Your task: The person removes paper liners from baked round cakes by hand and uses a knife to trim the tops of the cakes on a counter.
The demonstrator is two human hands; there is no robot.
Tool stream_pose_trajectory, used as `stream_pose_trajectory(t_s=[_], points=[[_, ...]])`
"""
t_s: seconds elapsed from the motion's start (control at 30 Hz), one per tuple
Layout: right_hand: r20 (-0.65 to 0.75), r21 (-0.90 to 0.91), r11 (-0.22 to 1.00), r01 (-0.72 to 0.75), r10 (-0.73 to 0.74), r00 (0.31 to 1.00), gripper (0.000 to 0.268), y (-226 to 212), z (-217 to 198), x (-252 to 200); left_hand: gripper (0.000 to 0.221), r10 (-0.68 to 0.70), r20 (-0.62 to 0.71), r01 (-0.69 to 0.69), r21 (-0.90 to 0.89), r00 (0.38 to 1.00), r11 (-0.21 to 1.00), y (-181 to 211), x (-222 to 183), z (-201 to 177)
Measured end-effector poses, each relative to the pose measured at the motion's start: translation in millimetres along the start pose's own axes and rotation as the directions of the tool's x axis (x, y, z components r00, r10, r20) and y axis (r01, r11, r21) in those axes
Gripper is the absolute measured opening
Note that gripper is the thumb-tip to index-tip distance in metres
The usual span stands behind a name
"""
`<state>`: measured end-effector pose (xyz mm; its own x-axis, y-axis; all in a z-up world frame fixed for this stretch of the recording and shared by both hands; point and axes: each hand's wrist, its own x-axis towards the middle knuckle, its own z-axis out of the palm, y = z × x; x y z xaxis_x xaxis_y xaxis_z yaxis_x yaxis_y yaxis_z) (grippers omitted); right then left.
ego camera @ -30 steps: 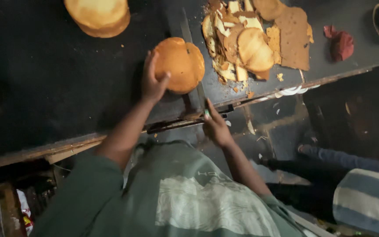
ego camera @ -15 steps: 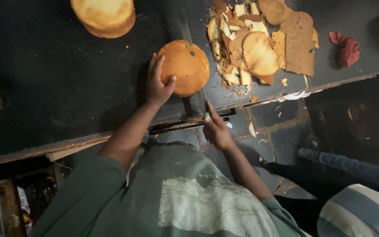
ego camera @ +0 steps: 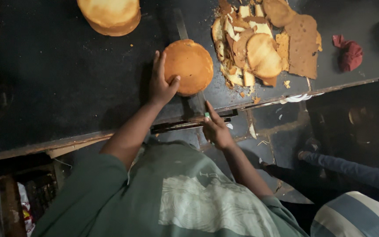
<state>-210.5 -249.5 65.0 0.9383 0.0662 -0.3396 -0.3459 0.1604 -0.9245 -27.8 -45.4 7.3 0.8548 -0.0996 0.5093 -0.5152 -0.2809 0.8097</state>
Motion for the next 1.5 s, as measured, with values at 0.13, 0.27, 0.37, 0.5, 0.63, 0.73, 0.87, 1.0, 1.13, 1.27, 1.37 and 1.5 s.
stream_pose_trajectory(t_s=[0.13,0.27,0.37,0.5,0.63,0.73,0.87,1.0,1.13,1.27,1.37,1.5], points=[[0.019,-0.078,0.989,-0.126,0.128,0.992,0.069,9,-13,-54,0.089,0.003,-0.030,-0.002,0.027,1.000,1.000,-6,-1,5],[0.042,-0.072,0.992,-0.105,0.108,0.993,0.070,9,-11,-69,0.089,0.000,-0.015,0.000,0.026,1.000,1.000,-15,-2,7],[0.081,-0.089,0.996,0.012,-0.005,0.997,0.070,2,-2,-25,0.089,0.004,-0.014,-0.004,0.002,1.000,1.000,-18,-3,9],[0.076,0.037,0.999,0.036,-0.038,0.996,0.068,-1,6,7,0.090,-0.001,-0.021,0.001,-0.005,1.000,1.000,-17,-4,10],[0.050,-0.130,0.984,-0.125,0.132,0.990,0.070,6,-7,-38,0.092,-0.005,-0.040,0.006,0.009,0.999,1.000,-12,-3,8],[0.079,0.039,0.993,-0.108,0.105,0.991,0.072,17,-5,-68,0.091,0.002,-0.042,-0.002,-0.002,0.999,1.000,-13,-3,8],[0.085,-0.085,0.993,-0.078,0.085,0.993,0.071,8,4,-28,0.092,-0.002,-0.025,0.002,0.001,1.000,1.000,-14,-2,8],[0.027,-0.003,0.998,-0.064,0.064,0.998,0.068,2,14,-6,0.092,-0.017,-0.017,0.016,-0.033,1.000,0.999,-11,-3,8],[0.077,-0.101,0.988,-0.115,0.123,0.989,0.070,6,2,-48,0.093,-0.037,-0.026,0.037,0.007,0.999,0.999,-10,-1,7],[0.070,-0.003,0.995,-0.103,0.103,0.992,0.070,8,5,-63,0.092,-0.047,-0.033,0.047,-0.012,0.998,0.999,-9,-2,7],[0.034,-0.057,0.991,-0.119,0.121,0.992,0.067,-3,17,-14,0.093,-0.035,-0.024,0.034,-0.036,0.999,0.999,-8,-1,6],[0.055,0.013,0.999,-0.039,0.038,0.998,0.069,-3,27,4,0.094,-0.043,-0.014,0.042,-0.042,0.999,0.998,-6,-1,4]])
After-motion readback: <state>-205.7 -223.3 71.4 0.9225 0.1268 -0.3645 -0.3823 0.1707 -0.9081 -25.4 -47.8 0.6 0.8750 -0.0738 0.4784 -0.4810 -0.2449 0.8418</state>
